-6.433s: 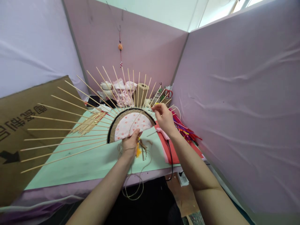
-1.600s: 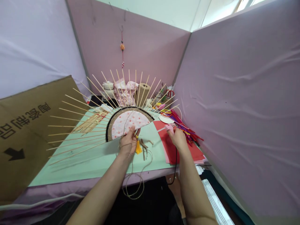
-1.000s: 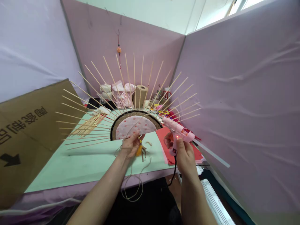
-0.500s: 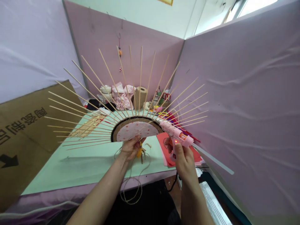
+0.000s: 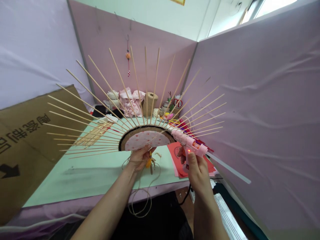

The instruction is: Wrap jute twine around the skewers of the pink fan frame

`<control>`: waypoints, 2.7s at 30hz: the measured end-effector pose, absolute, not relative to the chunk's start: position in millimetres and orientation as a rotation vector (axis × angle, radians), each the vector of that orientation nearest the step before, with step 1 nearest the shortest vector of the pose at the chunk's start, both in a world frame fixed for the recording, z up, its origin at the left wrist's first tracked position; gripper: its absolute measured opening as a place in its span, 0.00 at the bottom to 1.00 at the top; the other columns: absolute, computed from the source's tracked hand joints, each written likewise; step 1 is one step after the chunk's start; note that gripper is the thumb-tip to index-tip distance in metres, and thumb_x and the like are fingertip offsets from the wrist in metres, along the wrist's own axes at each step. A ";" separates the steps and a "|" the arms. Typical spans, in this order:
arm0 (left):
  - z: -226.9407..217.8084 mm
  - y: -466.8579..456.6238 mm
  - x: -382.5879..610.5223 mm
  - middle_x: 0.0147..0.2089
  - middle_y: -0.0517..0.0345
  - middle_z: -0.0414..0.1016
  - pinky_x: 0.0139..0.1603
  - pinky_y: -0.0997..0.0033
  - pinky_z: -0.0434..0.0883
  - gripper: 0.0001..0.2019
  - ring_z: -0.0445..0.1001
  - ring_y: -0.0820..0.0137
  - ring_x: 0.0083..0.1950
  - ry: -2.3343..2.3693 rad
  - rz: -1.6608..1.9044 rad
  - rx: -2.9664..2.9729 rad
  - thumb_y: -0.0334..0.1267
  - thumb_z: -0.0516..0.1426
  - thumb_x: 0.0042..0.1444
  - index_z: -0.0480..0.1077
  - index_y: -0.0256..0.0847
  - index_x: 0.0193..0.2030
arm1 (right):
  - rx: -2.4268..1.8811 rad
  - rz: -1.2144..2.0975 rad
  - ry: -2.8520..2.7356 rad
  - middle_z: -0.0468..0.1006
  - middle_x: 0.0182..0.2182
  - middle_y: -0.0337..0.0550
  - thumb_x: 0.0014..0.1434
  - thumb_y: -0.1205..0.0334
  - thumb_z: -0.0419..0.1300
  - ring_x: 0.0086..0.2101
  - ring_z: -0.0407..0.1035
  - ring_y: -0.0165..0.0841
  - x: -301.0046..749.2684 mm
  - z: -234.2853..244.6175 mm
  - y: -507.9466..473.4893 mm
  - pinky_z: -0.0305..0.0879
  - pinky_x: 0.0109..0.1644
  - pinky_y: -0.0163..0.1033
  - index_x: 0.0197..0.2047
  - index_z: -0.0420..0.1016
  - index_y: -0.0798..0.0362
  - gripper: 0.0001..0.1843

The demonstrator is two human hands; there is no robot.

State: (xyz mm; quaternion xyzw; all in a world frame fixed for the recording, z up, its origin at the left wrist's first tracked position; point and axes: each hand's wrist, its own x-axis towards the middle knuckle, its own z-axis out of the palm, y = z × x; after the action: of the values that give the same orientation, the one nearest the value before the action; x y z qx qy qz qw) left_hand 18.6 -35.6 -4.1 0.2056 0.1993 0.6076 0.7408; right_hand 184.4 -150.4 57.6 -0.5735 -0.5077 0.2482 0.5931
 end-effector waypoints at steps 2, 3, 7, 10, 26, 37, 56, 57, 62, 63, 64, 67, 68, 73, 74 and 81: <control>-3.5 -35.7 18.6 0.36 0.56 0.82 0.55 0.56 0.74 0.24 0.80 0.65 0.41 0.447 1.330 0.448 0.26 0.71 0.34 0.75 0.39 0.41 | -1.332 0.583 -1.176 0.70 0.27 0.40 0.63 0.38 0.49 0.26 0.63 0.29 184.4 58.2 -151.1 0.61 0.29 0.34 0.37 0.74 0.54 0.27; -3.2 -35.9 18.6 0.36 0.56 0.82 0.55 0.57 0.74 0.24 0.80 0.65 0.41 0.448 1.330 0.450 0.27 0.72 0.34 0.75 0.39 0.41 | -1.336 0.583 -1.173 0.71 0.27 0.40 0.63 0.38 0.50 0.26 0.63 0.29 184.3 58.7 -151.5 0.60 0.28 0.34 0.37 0.74 0.54 0.27; -2.0 -36.7 18.5 0.36 0.57 0.82 0.55 0.57 0.73 0.23 0.80 0.66 0.41 0.445 1.327 0.459 0.27 0.72 0.33 0.75 0.39 0.40 | -1.348 0.574 -1.170 0.72 0.27 0.42 0.62 0.37 0.50 0.27 0.63 0.30 184.0 60.9 -152.8 0.60 0.28 0.34 0.37 0.75 0.55 0.29; -1.3 -37.0 18.3 0.36 0.56 0.81 0.54 0.57 0.75 0.21 0.80 0.66 0.40 0.449 1.330 0.453 0.27 0.72 0.33 0.75 0.39 0.37 | -1.351 0.573 -1.175 0.71 0.26 0.41 0.62 0.36 0.49 0.26 0.62 0.29 184.2 61.3 -153.1 0.60 0.28 0.34 0.36 0.74 0.55 0.29; 1.4 -38.3 19.0 0.37 0.56 0.81 0.53 0.57 0.75 0.24 0.79 0.66 0.41 0.464 1.336 0.434 0.25 0.71 0.32 0.75 0.39 0.40 | -1.356 0.581 -1.160 0.70 0.26 0.40 0.61 0.35 0.49 0.26 0.63 0.29 182.7 62.4 -154.3 0.61 0.29 0.34 0.35 0.73 0.54 0.29; -0.2 -38.3 18.6 0.39 0.58 0.81 0.56 0.57 0.73 0.30 0.80 0.65 0.42 0.466 1.318 0.467 0.26 0.72 0.33 0.74 0.42 0.47 | -1.377 0.591 -1.155 0.69 0.26 0.40 0.62 0.37 0.49 0.27 0.63 0.30 182.4 64.2 -157.4 0.61 0.28 0.34 0.36 0.73 0.55 0.28; 2.9 -40.6 21.5 0.38 0.55 0.81 0.55 0.55 0.73 0.26 0.80 0.63 0.42 0.473 1.315 0.494 0.25 0.71 0.33 0.75 0.40 0.43 | -1.356 0.560 -1.147 0.72 0.26 0.42 0.62 0.37 0.50 0.25 0.64 0.30 180.6 64.2 -158.7 0.65 0.28 0.34 0.35 0.75 0.55 0.28; 2.8 -40.7 21.7 0.38 0.55 0.81 0.55 0.55 0.73 0.25 0.80 0.63 0.42 0.473 1.314 0.493 0.25 0.71 0.33 0.75 0.40 0.42 | -1.358 0.554 -1.149 0.72 0.26 0.42 0.62 0.37 0.50 0.26 0.65 0.30 180.3 64.6 -159.0 0.65 0.28 0.34 0.35 0.75 0.55 0.28; 1.7 -41.1 22.0 0.37 0.54 0.81 0.54 0.56 0.74 0.23 0.80 0.61 0.44 0.476 1.308 0.501 0.24 0.70 0.34 0.75 0.40 0.41 | -1.386 0.544 -1.134 0.74 0.27 0.43 0.61 0.37 0.50 0.26 0.66 0.31 180.2 63.6 -158.3 0.65 0.29 0.35 0.35 0.75 0.55 0.28; 1.5 -41.1 22.0 0.38 0.54 0.81 0.55 0.55 0.74 0.24 0.80 0.61 0.44 0.481 1.306 0.503 0.24 0.70 0.34 0.75 0.40 0.42 | -1.390 0.542 -1.134 0.74 0.27 0.44 0.61 0.37 0.50 0.26 0.66 0.31 180.3 63.1 -158.0 0.65 0.29 0.36 0.35 0.75 0.55 0.29; 1.5 -41.0 22.2 0.38 0.54 0.81 0.55 0.55 0.74 0.25 0.80 0.60 0.44 0.487 1.303 0.503 0.24 0.70 0.34 0.75 0.40 0.42 | -1.391 0.537 -1.134 0.74 0.27 0.44 0.61 0.37 0.50 0.26 0.67 0.31 180.5 62.7 -157.7 0.65 0.29 0.36 0.34 0.75 0.55 0.29; 1.9 -40.8 22.4 0.38 0.54 0.81 0.55 0.56 0.74 0.26 0.80 0.61 0.44 0.495 1.297 0.501 0.24 0.70 0.33 0.75 0.39 0.44 | -1.383 0.538 -1.138 0.74 0.27 0.43 0.61 0.37 0.50 0.26 0.67 0.31 181.1 62.4 -157.5 0.65 0.30 0.36 0.34 0.75 0.55 0.29; 2.2 -40.9 22.5 0.38 0.54 0.81 0.54 0.57 0.74 0.26 0.80 0.61 0.44 0.496 1.298 0.501 0.24 0.70 0.33 0.75 0.39 0.44 | -1.383 0.542 -1.141 0.74 0.27 0.43 0.61 0.37 0.50 0.26 0.66 0.31 181.3 62.5 -157.6 0.65 0.30 0.36 0.34 0.75 0.55 0.29; 2.6 -41.1 22.4 0.35 0.55 0.81 0.50 0.62 0.76 0.23 0.80 0.65 0.40 0.497 1.304 0.498 0.24 0.70 0.33 0.76 0.40 0.40 | -1.381 0.549 -1.168 0.73 0.26 0.42 0.62 0.37 0.50 0.26 0.65 0.30 181.1 64.0 -158.9 0.64 0.29 0.35 0.33 0.74 0.55 0.28; 2.3 -41.0 22.4 0.35 0.55 0.81 0.51 0.62 0.75 0.22 0.80 0.65 0.40 0.500 1.301 0.499 0.24 0.70 0.34 0.76 0.39 0.40 | -1.378 0.548 -1.171 0.73 0.26 0.42 0.62 0.37 0.50 0.26 0.65 0.30 180.9 64.2 -159.1 0.64 0.30 0.35 0.34 0.74 0.55 0.28; -0.2 -39.6 22.6 0.37 0.55 0.82 0.51 0.60 0.75 0.25 0.80 0.63 0.42 0.503 1.300 0.517 0.25 0.70 0.34 0.76 0.41 0.43 | -1.367 0.526 -1.166 0.73 0.26 0.42 0.61 0.36 0.51 0.25 0.65 0.30 179.3 64.8 -158.9 0.64 0.28 0.34 0.33 0.74 0.54 0.28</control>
State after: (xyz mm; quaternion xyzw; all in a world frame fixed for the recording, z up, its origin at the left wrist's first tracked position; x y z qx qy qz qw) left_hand 22.6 -39.6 -0.2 0.2353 0.2290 0.5919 0.7361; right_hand 179.3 -158.9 64.8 -0.5880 -0.5017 0.2262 0.5928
